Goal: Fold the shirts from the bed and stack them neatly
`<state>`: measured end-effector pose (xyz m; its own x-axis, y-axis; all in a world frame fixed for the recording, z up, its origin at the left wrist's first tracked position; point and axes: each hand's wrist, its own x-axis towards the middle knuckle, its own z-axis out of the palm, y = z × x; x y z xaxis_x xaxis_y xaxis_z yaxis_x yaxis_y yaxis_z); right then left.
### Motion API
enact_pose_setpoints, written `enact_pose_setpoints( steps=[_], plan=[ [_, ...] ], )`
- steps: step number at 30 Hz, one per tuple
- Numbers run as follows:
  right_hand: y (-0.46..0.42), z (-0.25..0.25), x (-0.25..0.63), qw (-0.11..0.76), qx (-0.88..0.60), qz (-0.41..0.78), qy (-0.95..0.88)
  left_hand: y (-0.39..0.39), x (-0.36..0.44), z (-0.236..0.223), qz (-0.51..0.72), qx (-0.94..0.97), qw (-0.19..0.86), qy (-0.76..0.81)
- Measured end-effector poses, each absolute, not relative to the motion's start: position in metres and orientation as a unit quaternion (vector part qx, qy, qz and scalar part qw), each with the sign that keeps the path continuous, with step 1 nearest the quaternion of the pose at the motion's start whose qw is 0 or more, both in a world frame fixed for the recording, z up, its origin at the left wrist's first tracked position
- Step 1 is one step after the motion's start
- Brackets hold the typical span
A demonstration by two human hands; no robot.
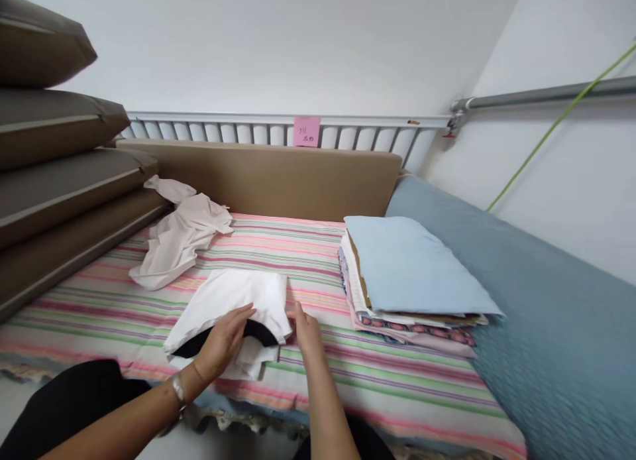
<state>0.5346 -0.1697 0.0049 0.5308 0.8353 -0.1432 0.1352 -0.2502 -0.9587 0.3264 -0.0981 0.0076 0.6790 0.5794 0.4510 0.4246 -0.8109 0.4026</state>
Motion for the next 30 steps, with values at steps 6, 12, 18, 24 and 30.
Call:
enact_pose_setpoints(
  steps=[6,12,18,24,30],
  plan=[
    [-0.168,0.002,0.537,0.538,-0.661,0.408,-0.326,-0.119,0.326,0.014,0.207,0.953,0.083,0.203],
    [-0.166,-0.004,0.534,0.557,-0.648,0.412,-0.316,-0.119,0.358,-0.003,0.188,0.946,0.092,0.248],
    [-0.171,0.007,0.53,0.542,-0.671,0.402,-0.307,-0.098,0.34,-0.006,0.325,0.854,0.267,0.306],
    [-0.171,0.017,0.519,0.514,-0.704,0.291,-0.396,-0.101,0.317,0.001,0.359,0.821,0.289,0.337],
    [-0.174,0.019,0.506,0.47,-0.709,0.219,-0.478,-0.105,0.318,0.005,0.366,0.848,0.25,0.291]
  ],
)
